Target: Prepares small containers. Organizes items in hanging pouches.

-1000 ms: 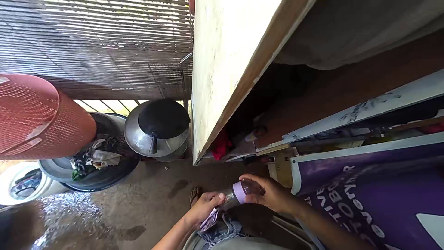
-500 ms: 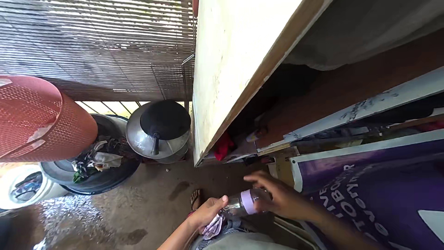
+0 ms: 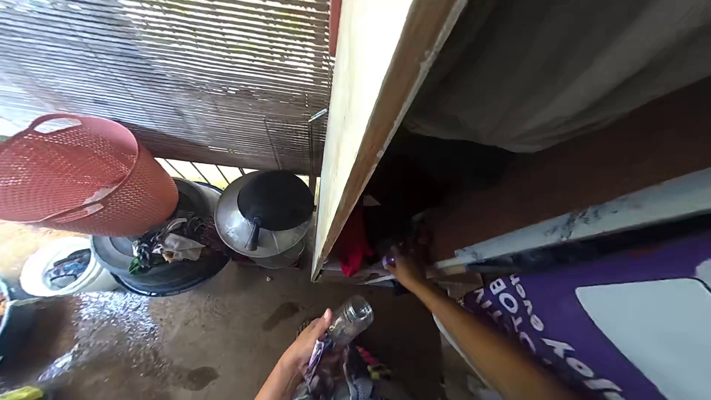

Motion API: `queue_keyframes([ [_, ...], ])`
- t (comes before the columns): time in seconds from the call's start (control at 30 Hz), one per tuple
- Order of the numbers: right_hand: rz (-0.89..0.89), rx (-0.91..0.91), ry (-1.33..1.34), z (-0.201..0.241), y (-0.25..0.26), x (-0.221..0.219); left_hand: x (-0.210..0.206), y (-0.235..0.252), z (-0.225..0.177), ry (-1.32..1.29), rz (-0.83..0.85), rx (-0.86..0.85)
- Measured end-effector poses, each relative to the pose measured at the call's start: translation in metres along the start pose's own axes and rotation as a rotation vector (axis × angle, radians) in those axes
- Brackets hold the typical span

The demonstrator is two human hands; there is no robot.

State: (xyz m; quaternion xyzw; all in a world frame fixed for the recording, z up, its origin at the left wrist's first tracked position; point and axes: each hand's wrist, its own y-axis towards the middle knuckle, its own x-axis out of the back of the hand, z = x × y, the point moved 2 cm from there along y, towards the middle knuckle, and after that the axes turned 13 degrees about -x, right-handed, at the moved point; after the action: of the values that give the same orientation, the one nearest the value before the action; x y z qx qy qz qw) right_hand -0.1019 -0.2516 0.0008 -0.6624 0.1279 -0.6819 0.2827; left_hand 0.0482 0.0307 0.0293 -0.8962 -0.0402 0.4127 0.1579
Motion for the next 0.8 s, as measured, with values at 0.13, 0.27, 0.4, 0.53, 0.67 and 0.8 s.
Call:
queue_keyframes([
  [0.13, -0.121, 0.046, -0.072, 0.007, 0.031, -0.022, -0.018, 0.007, 0.015, -0.153, 0.005, -0.143],
  [0.27, -0.095, 0.123, -0.147, 0.011, 0.031, -0.021, -0.029, 0.009, 0.038, -0.172, -0.035, -0.213],
  [0.4, -0.073, 0.163, -0.164, 0.009, 0.010, 0.002, -0.037, 0.015, 0.054, -0.183, -0.079, -0.276],
  [0.53, 0.111, 0.430, 0.327, 0.003, -0.068, 0.044, -0.048, 0.023, 0.062, -0.196, -0.190, -0.312],
  [0.67, 0.757, 0.699, 0.825, -0.004, -0.124, 0.026, -0.063, 0.035, 0.067, -0.206, -0.218, -0.316],
  [0.8, 0.527, 0.685, 1.008, 0.000, -0.138, 0.011, -0.076, 0.041, 0.082, -0.235, -0.201, -0.353],
])
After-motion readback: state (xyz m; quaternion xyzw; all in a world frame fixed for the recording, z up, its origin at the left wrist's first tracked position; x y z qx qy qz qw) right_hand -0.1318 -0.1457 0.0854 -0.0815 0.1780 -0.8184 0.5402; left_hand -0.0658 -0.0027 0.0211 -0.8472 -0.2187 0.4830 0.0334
